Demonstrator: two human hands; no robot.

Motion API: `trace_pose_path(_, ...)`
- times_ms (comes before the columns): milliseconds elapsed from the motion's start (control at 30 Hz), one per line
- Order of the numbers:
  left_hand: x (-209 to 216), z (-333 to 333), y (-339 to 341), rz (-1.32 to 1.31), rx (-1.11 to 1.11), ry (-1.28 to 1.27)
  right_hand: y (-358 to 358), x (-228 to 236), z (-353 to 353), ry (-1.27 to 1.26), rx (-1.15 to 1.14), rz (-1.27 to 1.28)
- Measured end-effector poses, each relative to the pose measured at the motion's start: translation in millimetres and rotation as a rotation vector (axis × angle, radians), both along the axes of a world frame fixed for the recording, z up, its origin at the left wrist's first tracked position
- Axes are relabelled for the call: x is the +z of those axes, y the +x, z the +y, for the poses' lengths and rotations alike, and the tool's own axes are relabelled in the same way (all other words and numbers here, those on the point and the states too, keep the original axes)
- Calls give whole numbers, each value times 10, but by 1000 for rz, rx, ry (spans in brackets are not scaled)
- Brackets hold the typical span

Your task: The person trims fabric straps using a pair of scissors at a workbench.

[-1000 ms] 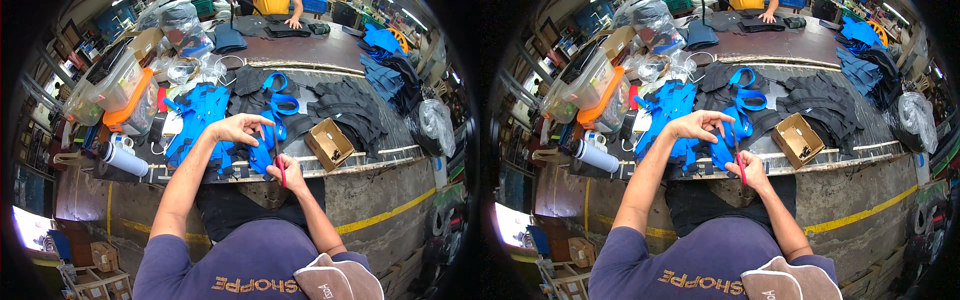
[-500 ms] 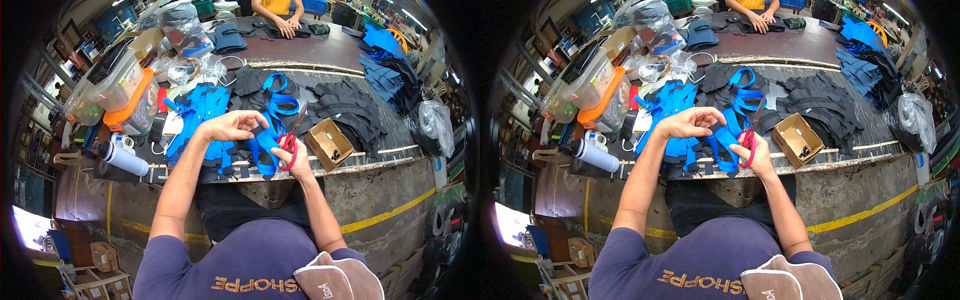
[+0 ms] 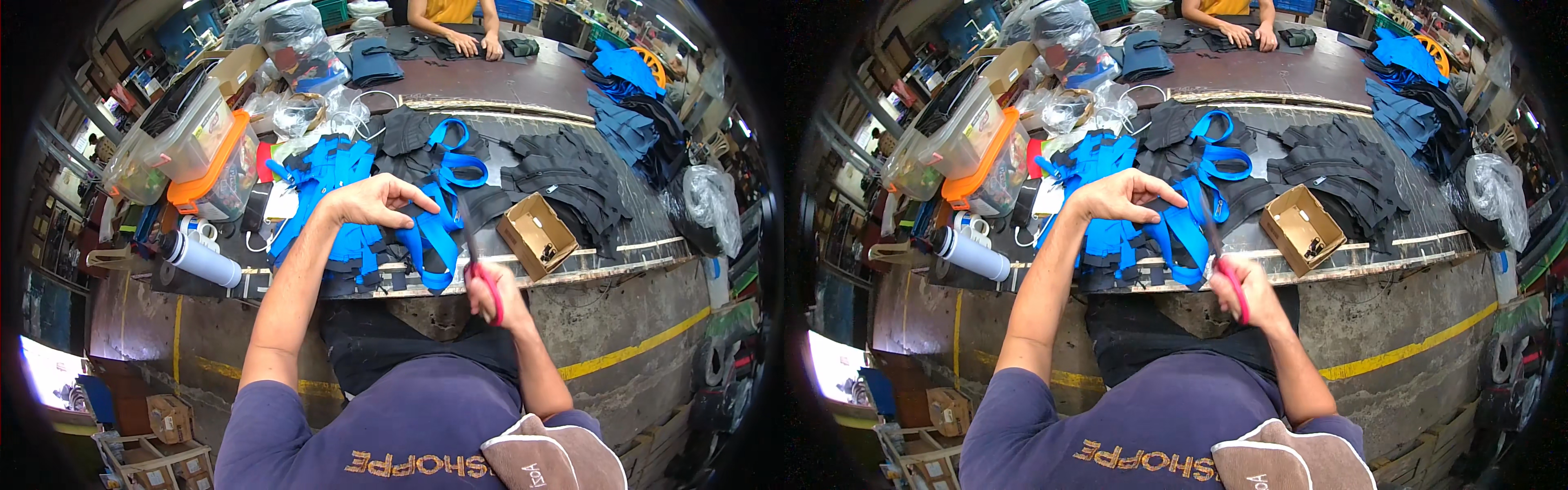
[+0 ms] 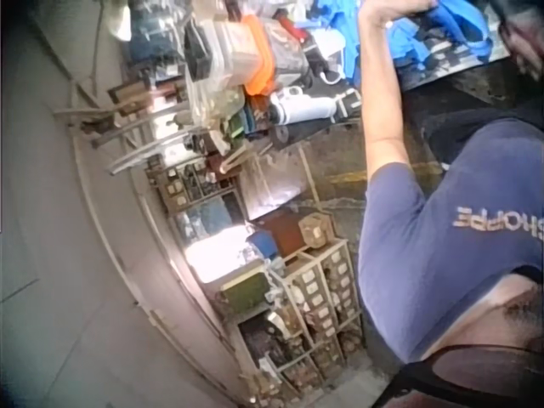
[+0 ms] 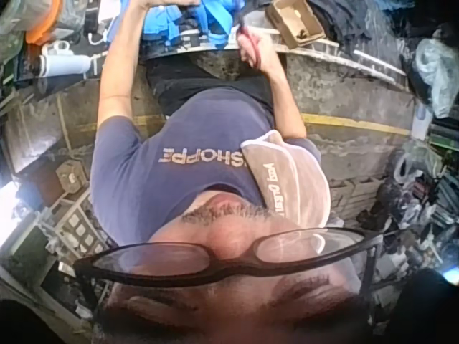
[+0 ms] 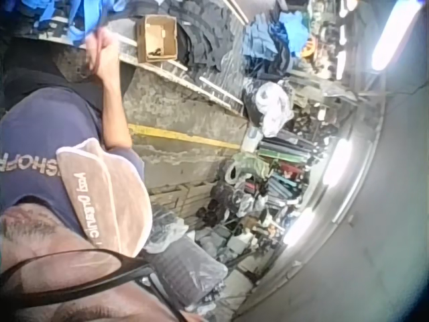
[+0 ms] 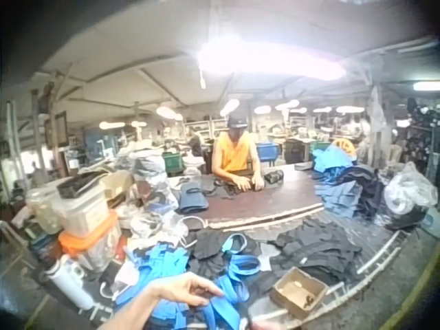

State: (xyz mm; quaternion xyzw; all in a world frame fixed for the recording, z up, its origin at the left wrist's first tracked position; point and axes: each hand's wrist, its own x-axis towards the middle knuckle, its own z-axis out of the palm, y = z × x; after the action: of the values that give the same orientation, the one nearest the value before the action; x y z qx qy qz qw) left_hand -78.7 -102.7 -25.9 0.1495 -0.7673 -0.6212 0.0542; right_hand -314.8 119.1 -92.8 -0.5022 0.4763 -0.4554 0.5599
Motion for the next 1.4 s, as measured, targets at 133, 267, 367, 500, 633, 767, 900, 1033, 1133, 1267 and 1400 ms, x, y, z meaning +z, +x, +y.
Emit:
trace_pose_path(133,55,17,-90,33,-26,-43,109,-115,116,196,117,103)
trace_pose_path(267,87,55,-136,30,-34,-16,188,-316,79,207,102,108)
trace_pose_path(367,134,120,-173,62,-25,-37,204,-377,51,202,56,89)
trace_pose_path(500,112,157,-188,21,-26,-105,238,-257,35,142,39,151)
trace_pose_path(633,141,203,-194,-42,-36,-119,230,-273,49,150,10,129)
trace_pose_path(767,131,217,-193,-50,-23,-161,240,-351,53,157,-18,141)
trace_pose_path(900,93,187,-206,98,-6,-109,264,-435,62,114,-9,65)
trace_pose_path(1033,138,181,-206,37,-20,-117,315,-521,57,101,-68,-15)
trace_pose_path(1133,157,191,-205,48,-26,-133,347,-415,75,138,-101,-42)
trace_pose_path(1267,164,194,-210,51,-28,-117,325,-447,70,122,-111,-74)
trace_pose_path(1400,174,204,-212,57,-32,-114,320,-451,74,121,-128,-47)
